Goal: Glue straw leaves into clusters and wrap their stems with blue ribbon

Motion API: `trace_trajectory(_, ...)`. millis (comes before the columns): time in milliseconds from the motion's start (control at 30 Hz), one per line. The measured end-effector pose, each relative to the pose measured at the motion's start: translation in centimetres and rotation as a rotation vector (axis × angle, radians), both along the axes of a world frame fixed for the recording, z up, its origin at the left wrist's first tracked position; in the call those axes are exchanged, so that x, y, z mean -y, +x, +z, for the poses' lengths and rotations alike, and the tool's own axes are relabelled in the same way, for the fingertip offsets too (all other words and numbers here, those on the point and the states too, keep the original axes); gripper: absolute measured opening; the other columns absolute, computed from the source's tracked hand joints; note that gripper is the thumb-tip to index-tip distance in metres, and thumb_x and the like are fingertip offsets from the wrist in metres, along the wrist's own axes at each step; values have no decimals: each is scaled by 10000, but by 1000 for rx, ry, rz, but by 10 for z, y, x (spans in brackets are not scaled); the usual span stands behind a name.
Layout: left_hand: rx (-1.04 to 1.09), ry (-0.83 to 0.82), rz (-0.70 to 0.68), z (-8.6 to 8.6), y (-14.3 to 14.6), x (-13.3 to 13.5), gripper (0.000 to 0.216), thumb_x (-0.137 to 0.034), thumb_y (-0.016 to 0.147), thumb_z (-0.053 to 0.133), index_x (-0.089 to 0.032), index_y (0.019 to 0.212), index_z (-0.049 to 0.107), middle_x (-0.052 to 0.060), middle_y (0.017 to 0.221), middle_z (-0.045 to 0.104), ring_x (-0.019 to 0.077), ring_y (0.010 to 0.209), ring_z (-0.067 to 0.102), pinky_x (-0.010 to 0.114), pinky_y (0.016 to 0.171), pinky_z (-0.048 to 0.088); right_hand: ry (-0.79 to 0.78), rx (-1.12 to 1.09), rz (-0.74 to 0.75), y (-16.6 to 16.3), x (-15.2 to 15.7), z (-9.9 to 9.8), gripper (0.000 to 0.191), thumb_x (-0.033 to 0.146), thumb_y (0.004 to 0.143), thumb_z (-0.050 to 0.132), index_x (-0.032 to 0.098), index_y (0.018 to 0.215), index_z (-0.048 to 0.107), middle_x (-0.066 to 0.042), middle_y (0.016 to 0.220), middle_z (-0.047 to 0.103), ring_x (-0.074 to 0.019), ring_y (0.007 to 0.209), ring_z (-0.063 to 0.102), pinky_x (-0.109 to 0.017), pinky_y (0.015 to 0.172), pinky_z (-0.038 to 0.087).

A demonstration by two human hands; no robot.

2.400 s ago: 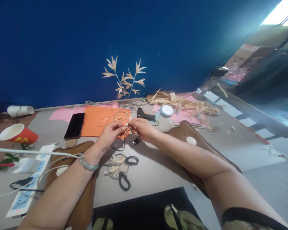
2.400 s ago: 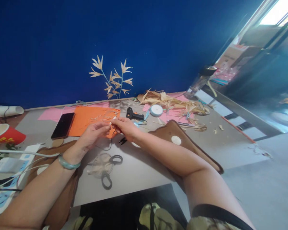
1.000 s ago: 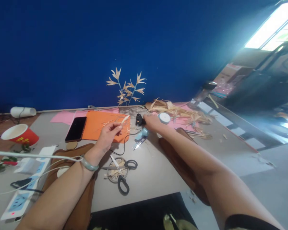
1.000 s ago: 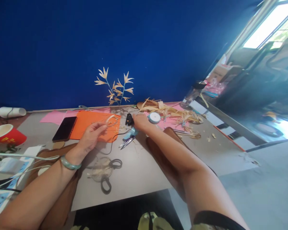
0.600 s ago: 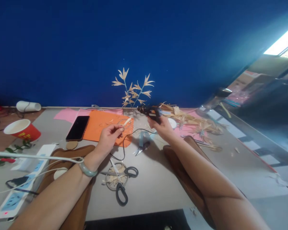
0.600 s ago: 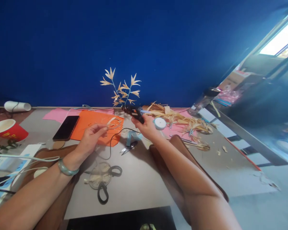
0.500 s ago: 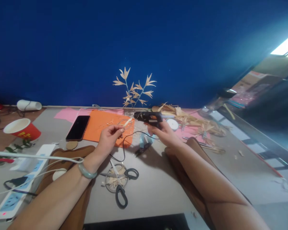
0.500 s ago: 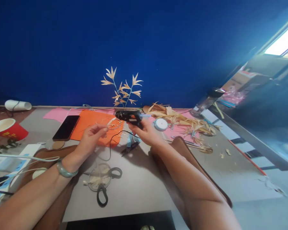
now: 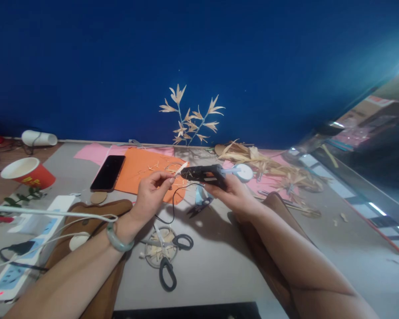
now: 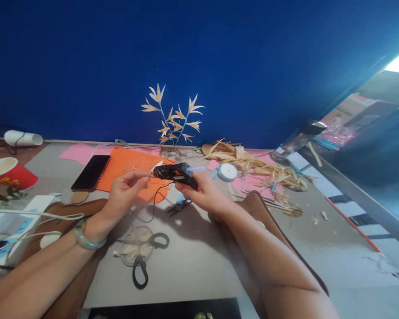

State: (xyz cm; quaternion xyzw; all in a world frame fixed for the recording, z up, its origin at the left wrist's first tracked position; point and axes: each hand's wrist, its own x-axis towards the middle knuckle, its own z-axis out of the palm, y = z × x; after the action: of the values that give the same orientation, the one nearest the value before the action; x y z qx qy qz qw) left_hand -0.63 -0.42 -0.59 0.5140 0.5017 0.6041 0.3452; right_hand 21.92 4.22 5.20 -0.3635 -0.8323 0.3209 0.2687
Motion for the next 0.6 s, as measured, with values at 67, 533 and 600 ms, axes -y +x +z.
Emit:
trace_trajectory(67, 2, 6, -10, 0, 0, 1, 176, -323, 786, 672, -161, 852, 694, 26, 758, 663, 126, 669, 583, 263, 664, 489, 1, 1, 2, 0, 0, 0, 306, 386, 863, 554, 129, 977, 675, -66, 865, 685, -202, 770, 602, -290, 680, 477)
trace_trajectory(533, 62, 8, -30, 8, 2, 1, 151, -303, 763, 697, -161, 812, 690, 18, 711, 661, 117, 635, 591, 245, 642, 495, -115, -140, 1, 0, 5, 3, 259, 348, 866, 554, 157, 1019, 639, -24, 763, 589, -126, 620, 484, -243, 558, 409)
trace_trajectory(600, 56, 11, -34, 7, 2, 1, 150, -305, 767, 694, -162, 814, 691, 16, 705, 658, 115, 632, 588, 245, 643, 494, -114, -113, 10, 0, 5, 4, 256, 350, 867, 554, 152, 998, 648, -25, 756, 586, -127, 627, 485, -241, 557, 405)
